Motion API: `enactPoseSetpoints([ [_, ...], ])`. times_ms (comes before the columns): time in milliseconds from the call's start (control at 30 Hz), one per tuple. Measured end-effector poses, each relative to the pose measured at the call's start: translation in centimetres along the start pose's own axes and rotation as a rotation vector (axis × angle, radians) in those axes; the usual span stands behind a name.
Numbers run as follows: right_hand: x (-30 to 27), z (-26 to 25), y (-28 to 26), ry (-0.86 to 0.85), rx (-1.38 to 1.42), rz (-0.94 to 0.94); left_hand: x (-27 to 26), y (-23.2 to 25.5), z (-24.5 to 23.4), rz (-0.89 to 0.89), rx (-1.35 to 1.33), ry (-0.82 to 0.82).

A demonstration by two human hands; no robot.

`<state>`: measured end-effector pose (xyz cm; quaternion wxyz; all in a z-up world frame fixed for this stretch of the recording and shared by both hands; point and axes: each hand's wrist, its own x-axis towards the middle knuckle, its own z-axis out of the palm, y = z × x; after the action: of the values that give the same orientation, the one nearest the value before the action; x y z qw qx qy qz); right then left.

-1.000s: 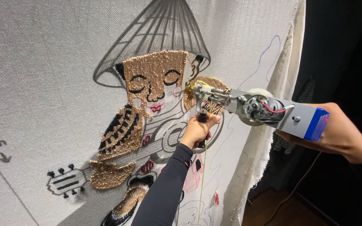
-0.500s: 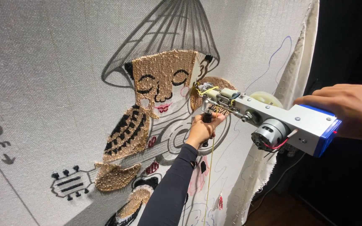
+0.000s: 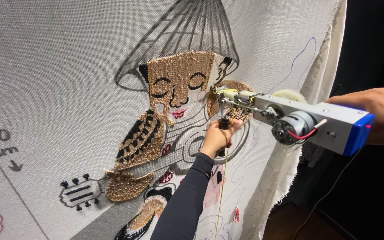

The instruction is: The person uses a tufting gun to apply yarn to a canvas according to a character design.

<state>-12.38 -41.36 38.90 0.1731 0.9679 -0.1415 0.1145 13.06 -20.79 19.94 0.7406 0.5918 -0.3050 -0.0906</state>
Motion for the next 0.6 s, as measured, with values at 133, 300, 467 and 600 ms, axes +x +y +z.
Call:
enactPoseSetpoints([
  [133, -0.1, 0.4, -0.2, 0.003, -0.175, -0.048, 0.8, -1.4, -0.2, 0.023, -0.059, 0.006],
  [300, 1.1, 1.8, 2.1, 0.088, -0.092, -0.121, -0.2, 0.4, -0.2, 0.003, 0.018, 0.04],
  [467, 1.1, 1.5, 1.8, 0.036, -0.099, -0.095, -0.1, 0.1, -0.4, 0.014, 0.095, 0.032],
  [600, 1.3, 1.7, 1.9, 0.023, -0.188, -0.055, 0.2, -0.2, -0.4, 0.038, 0.073, 0.021],
])
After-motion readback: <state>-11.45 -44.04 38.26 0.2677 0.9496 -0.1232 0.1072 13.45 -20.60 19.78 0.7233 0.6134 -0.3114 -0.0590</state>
